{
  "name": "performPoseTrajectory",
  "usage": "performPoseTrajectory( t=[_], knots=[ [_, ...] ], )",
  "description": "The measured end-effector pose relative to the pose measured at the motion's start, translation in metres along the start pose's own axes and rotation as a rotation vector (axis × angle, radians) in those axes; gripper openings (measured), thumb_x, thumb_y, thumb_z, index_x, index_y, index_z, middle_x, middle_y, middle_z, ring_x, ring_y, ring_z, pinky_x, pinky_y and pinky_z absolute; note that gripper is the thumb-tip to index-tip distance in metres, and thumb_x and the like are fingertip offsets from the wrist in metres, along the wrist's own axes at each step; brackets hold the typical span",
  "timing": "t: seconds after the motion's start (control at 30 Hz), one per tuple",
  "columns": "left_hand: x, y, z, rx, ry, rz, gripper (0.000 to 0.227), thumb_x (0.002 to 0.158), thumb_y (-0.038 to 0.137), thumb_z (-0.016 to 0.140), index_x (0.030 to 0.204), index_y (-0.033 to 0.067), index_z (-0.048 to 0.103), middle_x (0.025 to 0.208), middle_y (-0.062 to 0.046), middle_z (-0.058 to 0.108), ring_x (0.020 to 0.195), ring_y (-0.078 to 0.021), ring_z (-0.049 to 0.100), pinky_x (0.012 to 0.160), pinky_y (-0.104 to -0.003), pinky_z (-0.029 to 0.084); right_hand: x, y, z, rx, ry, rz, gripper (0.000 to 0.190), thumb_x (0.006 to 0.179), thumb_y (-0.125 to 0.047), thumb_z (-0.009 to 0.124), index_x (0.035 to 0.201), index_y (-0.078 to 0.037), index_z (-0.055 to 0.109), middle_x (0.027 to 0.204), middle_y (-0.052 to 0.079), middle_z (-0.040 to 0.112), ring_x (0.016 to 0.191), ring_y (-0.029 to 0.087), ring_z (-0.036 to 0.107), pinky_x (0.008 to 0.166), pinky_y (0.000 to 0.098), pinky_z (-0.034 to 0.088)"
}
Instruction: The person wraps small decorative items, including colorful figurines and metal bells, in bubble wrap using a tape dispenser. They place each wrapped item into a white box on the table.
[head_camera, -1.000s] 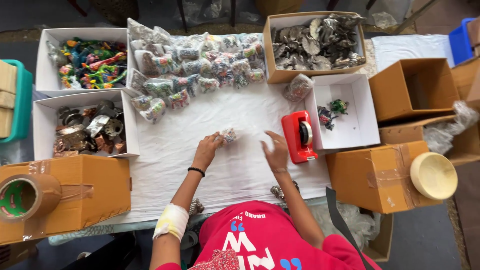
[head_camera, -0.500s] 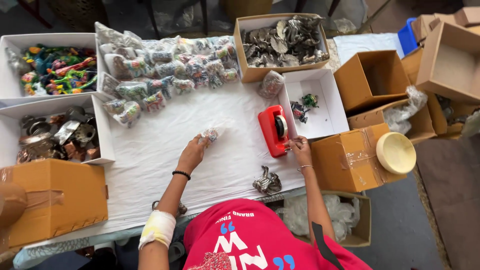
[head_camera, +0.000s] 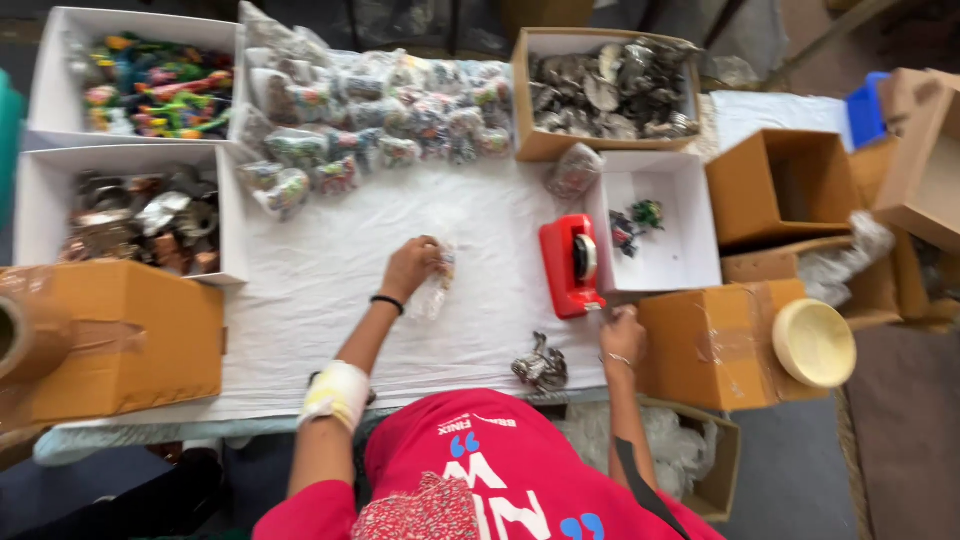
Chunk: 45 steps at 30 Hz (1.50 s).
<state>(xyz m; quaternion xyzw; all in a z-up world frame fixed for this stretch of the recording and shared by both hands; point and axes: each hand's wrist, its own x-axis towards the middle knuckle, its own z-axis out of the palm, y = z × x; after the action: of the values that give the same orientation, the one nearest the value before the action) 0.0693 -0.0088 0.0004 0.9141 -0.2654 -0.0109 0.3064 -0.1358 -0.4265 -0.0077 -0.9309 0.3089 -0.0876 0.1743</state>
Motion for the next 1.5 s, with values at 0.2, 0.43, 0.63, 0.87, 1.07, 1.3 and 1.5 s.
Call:
performPoseTrajectory(
  t=[0.2, 0.43, 0.63, 0.87, 1.07, 1.3, 1.5],
  knots=[
    [-0.007, 0.016, -0.014, -0.186, 0.197, -0.013, 0.028, 0.071, 0.023, 0.084, 0.093, 0.0113, 0.070, 0.098, -0.003, 0.073, 0.103, -0.0292, 0.065, 0.086, -0.042, 0.055, -0.021, -0.095, -0.013, 0.647, -0.352, -0.060, 0.041, 0.078, -0.022, 0.084, 0.106, -0.004, 0.060, 0.084, 0.010, 0.079, 0.077, 0.010, 0.074, 0.067, 0.0312, 0.059],
    [-0.005, 0.009, -0.002, -0.202, 0.174, -0.084, 0.040, 0.072, 0.030, 0.087, 0.108, 0.0171, 0.075, 0.114, -0.001, 0.074, 0.109, -0.0270, 0.065, 0.090, -0.041, 0.054, 0.033, -0.255, 0.071, 0.556, -0.819, -0.415, 0.041, 0.083, -0.021, 0.080, 0.115, -0.008, 0.057, 0.087, 0.008, 0.081, 0.078, 0.011, 0.072, 0.070, 0.0264, 0.054],
    [-0.001, 0.005, 0.005, -0.104, 0.104, -0.134, 0.044, 0.071, 0.026, 0.087, 0.114, 0.0231, 0.076, 0.122, 0.006, 0.071, 0.115, -0.0239, 0.063, 0.090, -0.041, 0.053, 0.062, -0.317, 0.091, 0.059, -0.868, -0.462, 0.051, 0.069, -0.038, 0.088, 0.110, -0.014, 0.067, 0.089, 0.009, 0.078, 0.083, 0.022, 0.075, 0.076, 0.0347, 0.058],
    [-0.012, 0.007, 0.000, -0.138, 0.089, -0.205, 0.054, 0.069, 0.030, 0.088, 0.121, 0.0250, 0.073, 0.129, 0.006, 0.067, 0.118, -0.0237, 0.061, 0.089, -0.043, 0.049, 0.072, -0.317, 0.085, -0.347, -0.690, -0.649, 0.082, 0.057, -0.077, 0.090, 0.102, -0.011, 0.068, 0.091, 0.008, 0.075, 0.086, 0.026, 0.073, 0.072, 0.0387, 0.057],
    [-0.022, 0.009, 0.006, -0.211, 0.146, -0.169, 0.057, 0.076, 0.037, 0.085, 0.129, 0.0234, 0.069, 0.134, 0.003, 0.066, 0.114, -0.0249, 0.063, 0.092, -0.044, 0.049, 0.059, -0.231, 0.106, 0.003, -0.521, -0.616, 0.063, 0.073, -0.063, 0.082, 0.108, -0.014, 0.062, 0.066, 0.005, 0.068, 0.063, 0.025, 0.068, 0.057, 0.0409, 0.051],
    [-0.064, 0.001, -0.011, -0.260, 0.117, -0.037, 0.049, 0.089, 0.018, 0.072, 0.137, 0.0171, 0.060, 0.150, -0.008, 0.054, 0.115, -0.0292, 0.061, 0.096, -0.043, 0.048, 0.021, -0.209, 0.081, 0.218, -0.471, -0.386, 0.047, 0.083, -0.041, 0.081, 0.116, -0.013, 0.062, 0.074, 0.005, 0.070, 0.067, 0.022, 0.066, 0.063, 0.0394, 0.052],
    [-0.096, 0.004, -0.001, 0.184, 0.064, 0.078, 0.052, 0.087, 0.001, 0.060, 0.134, 0.0214, 0.064, 0.146, -0.001, 0.058, 0.127, -0.0264, 0.055, 0.101, -0.043, 0.046, -0.020, -0.225, 0.057, 0.295, -0.329, -1.327, 0.032, 0.088, -0.003, 0.063, 0.116, -0.016, 0.066, 0.139, 0.000, 0.068, 0.130, 0.022, 0.062, 0.104, 0.0391, 0.046]
  ],
)
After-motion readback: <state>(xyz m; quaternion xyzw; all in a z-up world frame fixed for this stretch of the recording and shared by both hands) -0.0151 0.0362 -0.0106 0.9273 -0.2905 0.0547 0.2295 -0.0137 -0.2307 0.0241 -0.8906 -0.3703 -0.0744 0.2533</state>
